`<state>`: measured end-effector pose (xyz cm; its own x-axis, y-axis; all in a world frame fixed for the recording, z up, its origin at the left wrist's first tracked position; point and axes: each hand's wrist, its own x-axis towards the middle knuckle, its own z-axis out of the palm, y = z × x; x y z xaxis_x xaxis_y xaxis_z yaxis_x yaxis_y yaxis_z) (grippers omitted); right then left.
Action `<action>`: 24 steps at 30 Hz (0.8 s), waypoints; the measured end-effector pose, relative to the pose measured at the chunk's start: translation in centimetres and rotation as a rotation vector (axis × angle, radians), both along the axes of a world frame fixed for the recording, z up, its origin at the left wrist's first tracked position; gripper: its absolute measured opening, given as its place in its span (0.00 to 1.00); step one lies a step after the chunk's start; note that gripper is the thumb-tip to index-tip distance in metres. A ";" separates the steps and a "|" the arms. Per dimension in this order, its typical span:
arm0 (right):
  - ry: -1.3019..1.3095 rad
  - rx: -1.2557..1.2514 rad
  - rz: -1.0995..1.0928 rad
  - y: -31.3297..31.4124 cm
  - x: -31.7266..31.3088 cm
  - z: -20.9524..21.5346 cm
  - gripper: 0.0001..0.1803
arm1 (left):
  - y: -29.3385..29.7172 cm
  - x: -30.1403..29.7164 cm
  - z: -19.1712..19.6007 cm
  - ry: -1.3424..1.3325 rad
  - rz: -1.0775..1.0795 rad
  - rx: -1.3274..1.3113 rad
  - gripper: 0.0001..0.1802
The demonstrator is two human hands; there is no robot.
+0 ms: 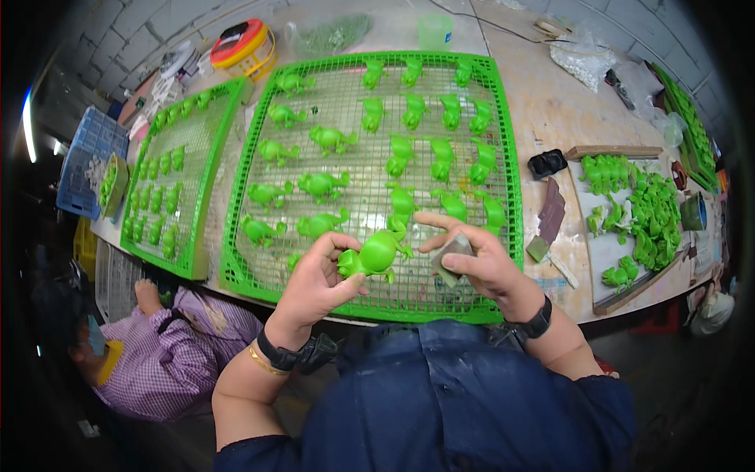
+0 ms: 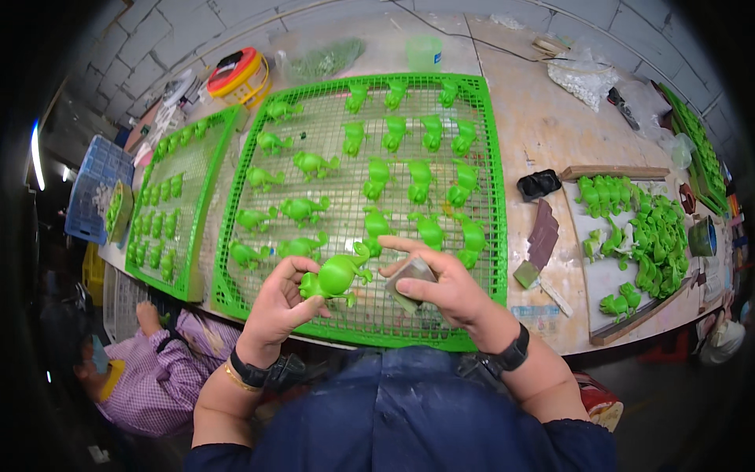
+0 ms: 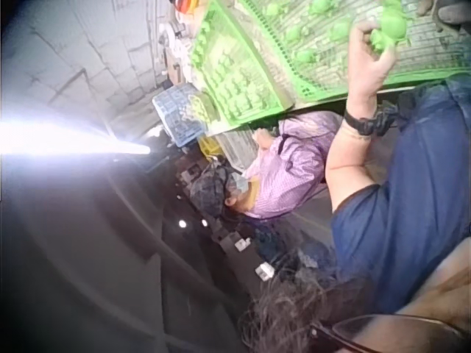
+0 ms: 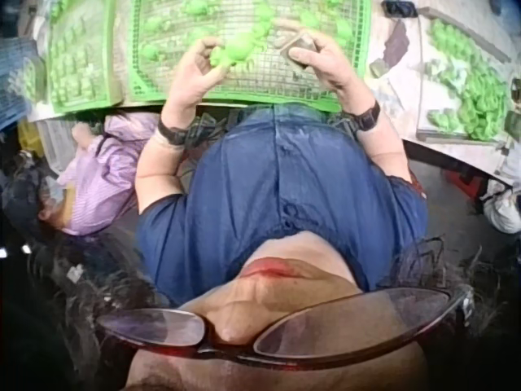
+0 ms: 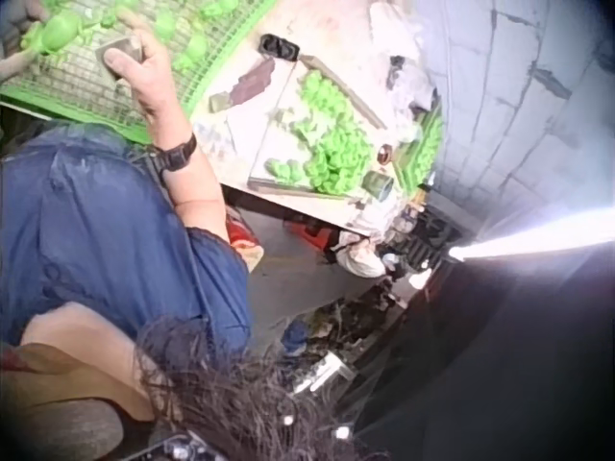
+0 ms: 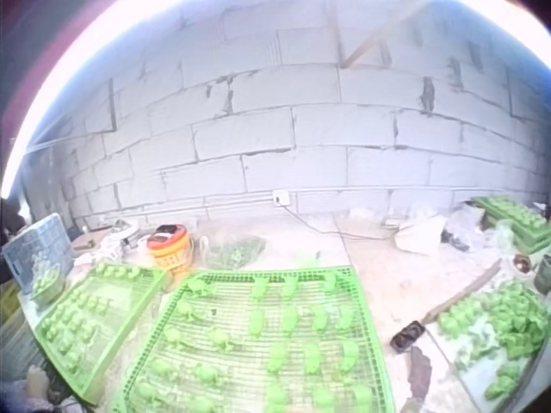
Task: Using a small tool to scrape and clean plastic dinosaur figurines in a manufacturing setting.
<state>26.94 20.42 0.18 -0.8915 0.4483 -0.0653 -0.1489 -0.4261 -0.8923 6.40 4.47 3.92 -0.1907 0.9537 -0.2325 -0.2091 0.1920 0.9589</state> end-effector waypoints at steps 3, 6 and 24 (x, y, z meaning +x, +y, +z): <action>-0.039 -0.062 0.083 -0.6 -0.4 -0.2 0.13 | -1.4 0.9 -1.2 -0.048 0.004 0.029 0.20; -0.025 -0.110 0.118 -1.2 0.0 -0.4 0.14 | -2.4 1.7 -1.9 -0.078 0.041 0.027 0.21; -0.033 -0.105 0.109 -2.4 0.3 -0.6 0.14 | -3.6 3.3 -3.1 -0.045 0.159 0.088 0.12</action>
